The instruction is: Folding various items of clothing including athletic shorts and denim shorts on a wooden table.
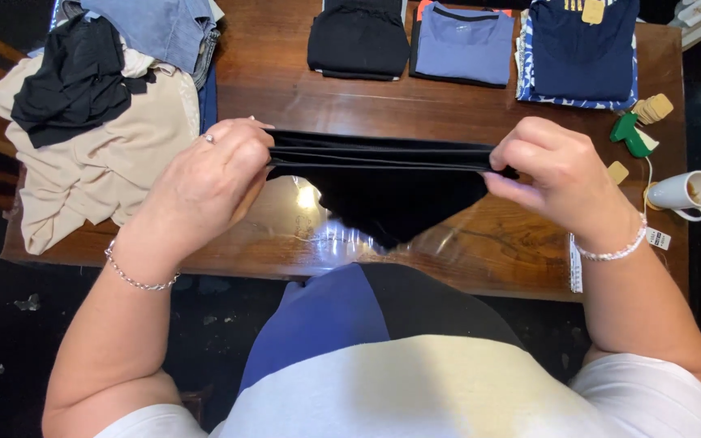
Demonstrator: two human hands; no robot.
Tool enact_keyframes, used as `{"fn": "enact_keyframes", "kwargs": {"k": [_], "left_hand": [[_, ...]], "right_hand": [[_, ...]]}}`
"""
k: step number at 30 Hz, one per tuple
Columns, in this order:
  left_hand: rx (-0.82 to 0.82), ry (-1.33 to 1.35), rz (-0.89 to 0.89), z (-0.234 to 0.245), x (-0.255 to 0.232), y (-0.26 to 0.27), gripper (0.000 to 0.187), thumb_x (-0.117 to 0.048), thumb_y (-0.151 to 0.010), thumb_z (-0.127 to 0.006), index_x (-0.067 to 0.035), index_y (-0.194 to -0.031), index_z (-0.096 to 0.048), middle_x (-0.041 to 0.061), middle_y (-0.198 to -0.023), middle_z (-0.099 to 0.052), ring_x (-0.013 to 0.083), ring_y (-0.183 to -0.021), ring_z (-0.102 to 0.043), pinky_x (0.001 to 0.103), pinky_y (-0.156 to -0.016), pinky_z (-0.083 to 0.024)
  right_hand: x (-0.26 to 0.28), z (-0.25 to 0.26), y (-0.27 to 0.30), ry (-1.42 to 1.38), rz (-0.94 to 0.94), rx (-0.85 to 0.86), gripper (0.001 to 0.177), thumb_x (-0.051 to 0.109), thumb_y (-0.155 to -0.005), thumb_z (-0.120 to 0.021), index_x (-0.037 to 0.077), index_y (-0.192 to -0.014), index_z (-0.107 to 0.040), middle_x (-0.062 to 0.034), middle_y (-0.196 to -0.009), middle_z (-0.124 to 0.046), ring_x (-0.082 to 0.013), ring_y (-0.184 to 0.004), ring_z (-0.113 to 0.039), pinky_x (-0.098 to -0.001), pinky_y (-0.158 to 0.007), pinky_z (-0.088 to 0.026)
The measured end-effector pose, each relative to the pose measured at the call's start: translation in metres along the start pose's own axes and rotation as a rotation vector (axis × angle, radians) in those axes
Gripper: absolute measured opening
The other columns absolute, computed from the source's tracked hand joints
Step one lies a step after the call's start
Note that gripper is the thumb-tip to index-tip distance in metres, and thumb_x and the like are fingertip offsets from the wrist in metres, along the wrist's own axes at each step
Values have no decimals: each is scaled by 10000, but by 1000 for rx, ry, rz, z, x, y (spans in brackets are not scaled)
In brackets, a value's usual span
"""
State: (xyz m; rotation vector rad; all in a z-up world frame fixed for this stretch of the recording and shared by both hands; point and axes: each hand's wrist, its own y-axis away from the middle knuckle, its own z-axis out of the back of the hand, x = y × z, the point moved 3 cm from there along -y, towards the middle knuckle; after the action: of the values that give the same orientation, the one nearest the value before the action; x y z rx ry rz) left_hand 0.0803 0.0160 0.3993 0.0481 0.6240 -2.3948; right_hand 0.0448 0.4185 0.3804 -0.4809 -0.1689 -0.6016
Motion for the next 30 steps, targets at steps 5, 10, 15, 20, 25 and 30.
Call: {"fn": "enact_keyframes", "kwargs": {"k": [5, 10, 15, 20, 25, 30], "left_hand": [[-59, 226, 72, 2, -10, 10, 150, 86, -1047, -623, 41, -1010, -485, 228, -1090, -607, 375, -1009, -619, 436, -891, -517], [-63, 243, 143, -11, -19, 18, 456, 107, -1050, -680, 11, -1457, -498, 178, -1075, -541, 339, -974, -554, 431, -883, -507], [81, 108, 203, -7, -38, 12, 548, 51, -953, -697, 27, -1472, -525, 241, -1482, -492, 461, -1313, -601, 534, -1051, -579], [71, 247, 271, -20, -21, 25, 208, -72, -919, -733, -25, -1116, -686, 113, -1305, -736, 321, -1167, -646, 449, -1045, -517], [3, 748, 485, -42, -10, 24, 129, -34, -1059, -544, -123, -1111, -466, 92, -1267, -799, 52, -540, -462, 207, -485, -400], [-481, 319, 584, -61, -11, 4, 198, 67, -1007, -465, -44, -1152, -543, 144, -1155, -497, 314, -1100, -532, 411, -1010, -421]], "right_hand": [[19, 8, 10, -106, -66, -126, 289, -38, -950, -885, -6, -824, -626, -148, -885, -607, -288, -916, -697, -342, -823, -572], [36, 11, 17, -71, -113, -98, 236, -45, -938, -907, -34, -1004, -681, -175, -1030, -645, -251, -927, -641, -337, -831, -576], [52, 3, 18, 6, -200, 120, 143, 77, -963, -807, 31, -1069, -723, -93, -963, -714, -219, -855, -693, -343, -792, -559], [40, -8, 28, -111, -195, 175, 106, 78, -979, -698, 33, -987, -602, -104, -1076, -701, -286, -1061, -667, -398, -910, -552], [19, -16, 38, -368, -341, 253, 124, 152, -983, -668, 74, -1050, -599, -34, -1025, -786, -158, -735, -719, -296, -669, -555], [17, -18, 35, -118, -297, 42, 257, 171, -1004, -802, 18, -1154, -661, -65, -937, -708, -152, -582, -585, -303, -608, -474]]}}
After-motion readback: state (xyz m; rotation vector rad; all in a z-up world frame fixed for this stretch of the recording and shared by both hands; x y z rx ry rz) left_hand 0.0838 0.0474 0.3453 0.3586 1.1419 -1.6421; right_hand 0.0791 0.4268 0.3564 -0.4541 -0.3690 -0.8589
